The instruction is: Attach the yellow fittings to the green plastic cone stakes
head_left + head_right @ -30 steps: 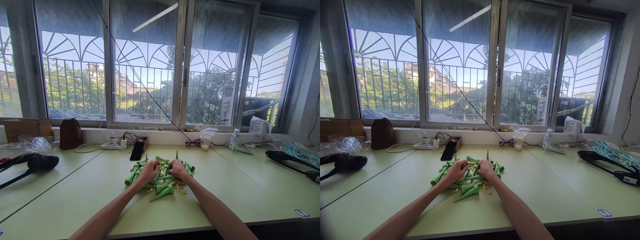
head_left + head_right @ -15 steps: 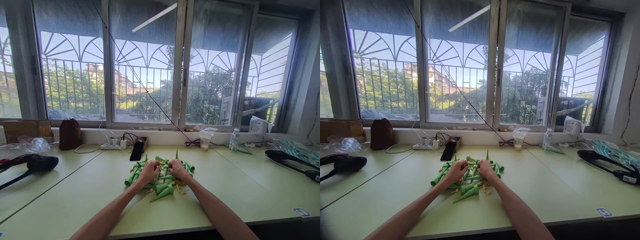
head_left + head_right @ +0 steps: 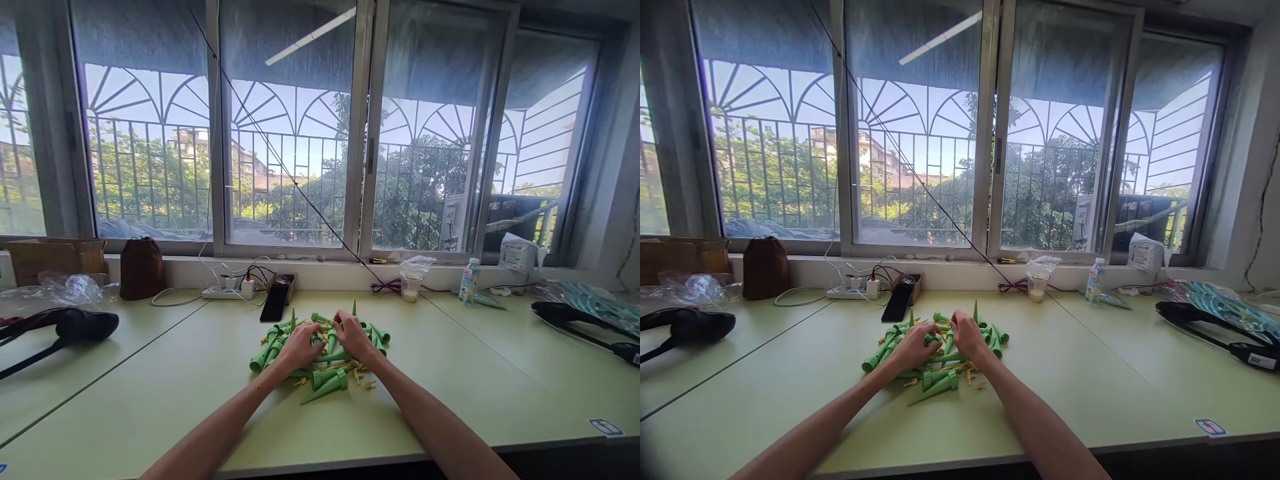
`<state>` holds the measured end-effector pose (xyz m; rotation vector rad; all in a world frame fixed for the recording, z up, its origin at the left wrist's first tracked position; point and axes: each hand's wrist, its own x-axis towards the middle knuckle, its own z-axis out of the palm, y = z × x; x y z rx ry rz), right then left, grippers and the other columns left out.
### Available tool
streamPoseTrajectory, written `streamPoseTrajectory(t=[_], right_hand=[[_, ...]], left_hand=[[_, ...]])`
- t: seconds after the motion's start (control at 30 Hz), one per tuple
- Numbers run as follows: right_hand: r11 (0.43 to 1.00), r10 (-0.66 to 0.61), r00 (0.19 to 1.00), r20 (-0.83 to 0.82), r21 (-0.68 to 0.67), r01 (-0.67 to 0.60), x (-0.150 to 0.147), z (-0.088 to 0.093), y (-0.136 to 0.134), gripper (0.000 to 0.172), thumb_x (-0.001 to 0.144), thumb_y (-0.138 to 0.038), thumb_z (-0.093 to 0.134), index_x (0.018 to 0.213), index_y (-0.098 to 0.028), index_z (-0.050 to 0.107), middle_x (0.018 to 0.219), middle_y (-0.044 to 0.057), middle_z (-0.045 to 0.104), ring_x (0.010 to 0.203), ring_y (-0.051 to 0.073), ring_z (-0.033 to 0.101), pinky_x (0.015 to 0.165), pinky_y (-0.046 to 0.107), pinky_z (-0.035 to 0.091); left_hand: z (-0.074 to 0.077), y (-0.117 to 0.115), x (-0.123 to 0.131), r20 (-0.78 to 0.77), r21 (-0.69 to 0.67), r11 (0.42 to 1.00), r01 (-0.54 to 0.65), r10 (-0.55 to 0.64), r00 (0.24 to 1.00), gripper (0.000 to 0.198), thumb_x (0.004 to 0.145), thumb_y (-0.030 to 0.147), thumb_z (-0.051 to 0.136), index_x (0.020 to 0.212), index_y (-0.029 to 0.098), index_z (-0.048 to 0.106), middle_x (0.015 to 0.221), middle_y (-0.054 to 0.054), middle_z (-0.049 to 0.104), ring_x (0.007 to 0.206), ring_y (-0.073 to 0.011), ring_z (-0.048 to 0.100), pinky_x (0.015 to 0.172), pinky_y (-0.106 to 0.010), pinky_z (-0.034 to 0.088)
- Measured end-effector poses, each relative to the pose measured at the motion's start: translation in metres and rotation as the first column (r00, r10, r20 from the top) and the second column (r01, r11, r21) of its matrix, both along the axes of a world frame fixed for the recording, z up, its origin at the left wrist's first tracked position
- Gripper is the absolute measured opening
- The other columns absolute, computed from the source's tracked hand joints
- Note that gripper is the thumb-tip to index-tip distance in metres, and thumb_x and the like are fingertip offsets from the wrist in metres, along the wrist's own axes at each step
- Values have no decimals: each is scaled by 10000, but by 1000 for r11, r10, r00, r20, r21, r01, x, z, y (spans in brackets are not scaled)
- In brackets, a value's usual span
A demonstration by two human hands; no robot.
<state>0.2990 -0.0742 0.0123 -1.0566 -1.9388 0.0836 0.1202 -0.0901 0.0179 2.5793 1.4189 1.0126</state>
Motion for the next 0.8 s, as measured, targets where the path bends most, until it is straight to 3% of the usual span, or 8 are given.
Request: streamPoseTrajectory(t=[0.23,0.47,0.8], right_hand=[[995,101,994,-33,27,-100,-3,-1,-1,131,841,-100,527,744,-178,566,750,30,613,722,158,550,671,233,376],[992,121,992,-25,28,-120,-3,0,-2,123,824,-84,561,749,-171,606,770,32,606,734,158,554,676,237,393],[987,160,985,-61,-8,-161,-4,-1,-2,173,766,-7,582,829,-158,637,829,33,597,725,141,565,709,237,437]], left_hand=[[-6,5,-4,-40,-43,999,19,-20,999,304,689,238,642,988,185,646,1009,-69,640,1004,-245,576,879,-328,429],[-12,7,-6,-111,-85,996,21,-31,993,451,679,178,614,1130,169,598,1081,-98,612,1057,-260,555,917,-347,420],[-11,8,-5,-31,-33,997,71,-72,997,362,690,116,581,1047,167,615,1048,-88,594,1049,-246,542,936,-352,410]])
